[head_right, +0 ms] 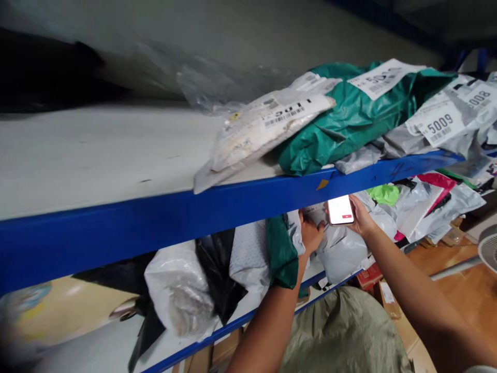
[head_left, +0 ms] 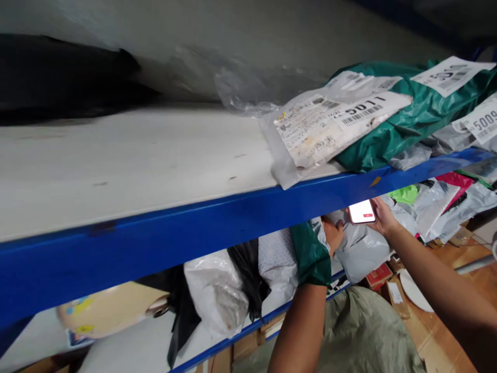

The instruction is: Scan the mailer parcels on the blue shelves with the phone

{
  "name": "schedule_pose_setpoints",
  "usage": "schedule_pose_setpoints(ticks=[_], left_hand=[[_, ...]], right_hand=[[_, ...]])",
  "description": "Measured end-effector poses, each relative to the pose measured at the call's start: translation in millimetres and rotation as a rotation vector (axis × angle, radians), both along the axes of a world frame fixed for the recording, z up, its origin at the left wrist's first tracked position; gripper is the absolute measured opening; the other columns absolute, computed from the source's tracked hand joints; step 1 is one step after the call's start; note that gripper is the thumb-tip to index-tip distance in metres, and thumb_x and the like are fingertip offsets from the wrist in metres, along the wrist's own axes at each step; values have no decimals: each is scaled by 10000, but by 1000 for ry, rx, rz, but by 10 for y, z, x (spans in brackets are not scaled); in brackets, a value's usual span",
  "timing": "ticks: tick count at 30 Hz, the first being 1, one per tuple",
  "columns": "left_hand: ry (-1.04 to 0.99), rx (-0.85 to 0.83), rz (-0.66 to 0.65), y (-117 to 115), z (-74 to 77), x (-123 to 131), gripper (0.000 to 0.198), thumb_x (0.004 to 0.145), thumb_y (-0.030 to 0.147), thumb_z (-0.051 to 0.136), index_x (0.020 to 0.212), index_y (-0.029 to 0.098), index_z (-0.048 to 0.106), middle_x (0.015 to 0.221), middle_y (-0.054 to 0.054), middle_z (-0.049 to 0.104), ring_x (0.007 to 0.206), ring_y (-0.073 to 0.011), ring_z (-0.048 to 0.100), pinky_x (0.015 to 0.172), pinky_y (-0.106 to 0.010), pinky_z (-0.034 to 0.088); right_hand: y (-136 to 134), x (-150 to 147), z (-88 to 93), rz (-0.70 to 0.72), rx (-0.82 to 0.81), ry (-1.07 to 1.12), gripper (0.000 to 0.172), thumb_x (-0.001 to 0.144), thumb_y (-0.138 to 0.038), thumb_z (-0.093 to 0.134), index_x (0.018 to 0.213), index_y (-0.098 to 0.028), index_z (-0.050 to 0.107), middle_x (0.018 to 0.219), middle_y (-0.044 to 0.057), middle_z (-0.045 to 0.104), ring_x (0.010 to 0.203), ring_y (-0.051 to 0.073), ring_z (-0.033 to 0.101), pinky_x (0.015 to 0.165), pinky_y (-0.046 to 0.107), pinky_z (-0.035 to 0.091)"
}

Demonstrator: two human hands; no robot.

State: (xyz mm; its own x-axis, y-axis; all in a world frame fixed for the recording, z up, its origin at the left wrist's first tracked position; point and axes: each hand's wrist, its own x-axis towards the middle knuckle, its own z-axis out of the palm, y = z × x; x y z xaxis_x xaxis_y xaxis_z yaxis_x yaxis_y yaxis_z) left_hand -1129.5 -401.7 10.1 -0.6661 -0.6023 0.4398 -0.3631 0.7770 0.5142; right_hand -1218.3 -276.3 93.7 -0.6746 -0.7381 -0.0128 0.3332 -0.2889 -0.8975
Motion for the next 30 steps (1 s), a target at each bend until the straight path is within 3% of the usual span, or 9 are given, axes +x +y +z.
schedule_pose_setpoints(ticks=[4, 9, 14, 19, 24, 30], left_hand=[[-126, -3, 23, 21, -23, 41, 706, 884, 512, 523, 1466, 116, 457, 1381, -222, 556, 1309, -404, 454, 1099, -548, 342], [-199, -36, -42, 18, 18, 50, 748, 924, 497, 471, 1514, 50, 366, 1423, -291, 497, 1312, -441, 448, 1085, -573, 320], [-215, -12, -96, 32, 77, 65, 736, 934, 394, 477, 1508, -35, 310, 1473, -322, 422, 1373, -426, 395, 1128, -469, 306], [-194, -37, -95, 39, 92, 82, 712, 925, 371, 480, 1495, -29, 333, 1370, -311, 515, 1282, -392, 493, 1077, -432, 372], [-119, -62, -108, -1, -2, 42, 683, 897, 330, 498, 1467, -25, 371, 1342, -294, 544, 1256, -394, 515, 1060, -489, 394], [-96, -67, -81, 20, -30, 32, 656, 909, 308, 503, 1481, 7, 393, 1341, -264, 555, 1268, -359, 513, 1058, -443, 409]], right_hand=[[24, 21, 33, -55, 8, 45, 398, 845, -463, 575, 1167, -233, 609, 1018, 91, 793, 987, 345, 742, 811, 531, 604], [202, 283, -9, -111, 52, 139, 386, 796, -381, 641, 1163, -271, 597, 1066, 28, 780, 949, 278, 749, 704, 374, 613], [494, 598, 38, -4, 30, 165, 662, 598, -191, 716, 1235, -273, 558, 1094, 15, 772, 878, 254, 748, 638, 303, 580], [677, 786, 86, 120, 23, 153, 904, 511, -56, 714, 1342, -325, 483, 1214, 11, 735, 1038, 273, 722, 784, 337, 578], [742, 849, 16, 191, 7, 199, 966, 562, -84, 804, 1407, -335, 407, 1248, 43, 713, 1056, 276, 723, 932, 448, 542], [809, 951, -36, 228, -15, 247, 923, 597, -149, 870, 1374, -321, 404, 1206, 60, 722, 1041, 265, 732, 920, 441, 554]])
